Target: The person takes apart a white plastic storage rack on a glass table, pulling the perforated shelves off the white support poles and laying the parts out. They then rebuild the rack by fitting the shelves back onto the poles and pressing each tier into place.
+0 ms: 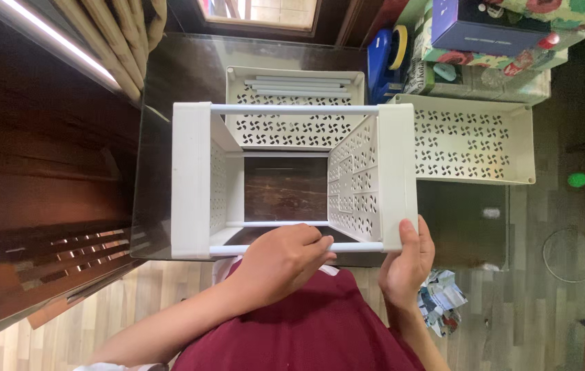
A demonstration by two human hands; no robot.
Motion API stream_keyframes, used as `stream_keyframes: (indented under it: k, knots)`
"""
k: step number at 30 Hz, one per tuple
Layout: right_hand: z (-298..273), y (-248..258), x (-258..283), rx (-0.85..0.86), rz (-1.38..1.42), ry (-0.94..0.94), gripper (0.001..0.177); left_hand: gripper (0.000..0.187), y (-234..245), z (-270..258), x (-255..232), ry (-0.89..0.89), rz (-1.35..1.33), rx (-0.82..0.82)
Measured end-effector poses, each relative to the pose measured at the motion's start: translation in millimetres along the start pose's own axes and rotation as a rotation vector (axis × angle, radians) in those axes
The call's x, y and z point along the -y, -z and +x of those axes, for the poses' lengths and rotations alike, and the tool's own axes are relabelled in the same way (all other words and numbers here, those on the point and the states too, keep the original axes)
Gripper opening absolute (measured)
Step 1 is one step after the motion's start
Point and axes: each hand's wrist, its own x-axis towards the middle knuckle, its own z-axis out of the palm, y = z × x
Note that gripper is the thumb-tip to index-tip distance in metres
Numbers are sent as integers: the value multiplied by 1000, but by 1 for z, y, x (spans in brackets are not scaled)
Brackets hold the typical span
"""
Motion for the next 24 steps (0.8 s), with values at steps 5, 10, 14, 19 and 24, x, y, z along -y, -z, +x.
stream_keyframes:
  k: [5,10,14,19,24]
  knots:
    - [-3,-1,-2,8,4,-3,26,22,3,1,1,-34,-13,3]
    - [10,12,17,236,-32,-31,45,22,19,2,6,-77,-11,-88]
    - [41,40,35,213,-680,206,50,23,55,-18,14,-28,-39,-127]
    - [68,64,18,46,-759,-181,53,26,90,-60,44,5,-274,-296]
    - [57,67,3,111,-613,-481,57,45,87,-113,83,111,-569,-507]
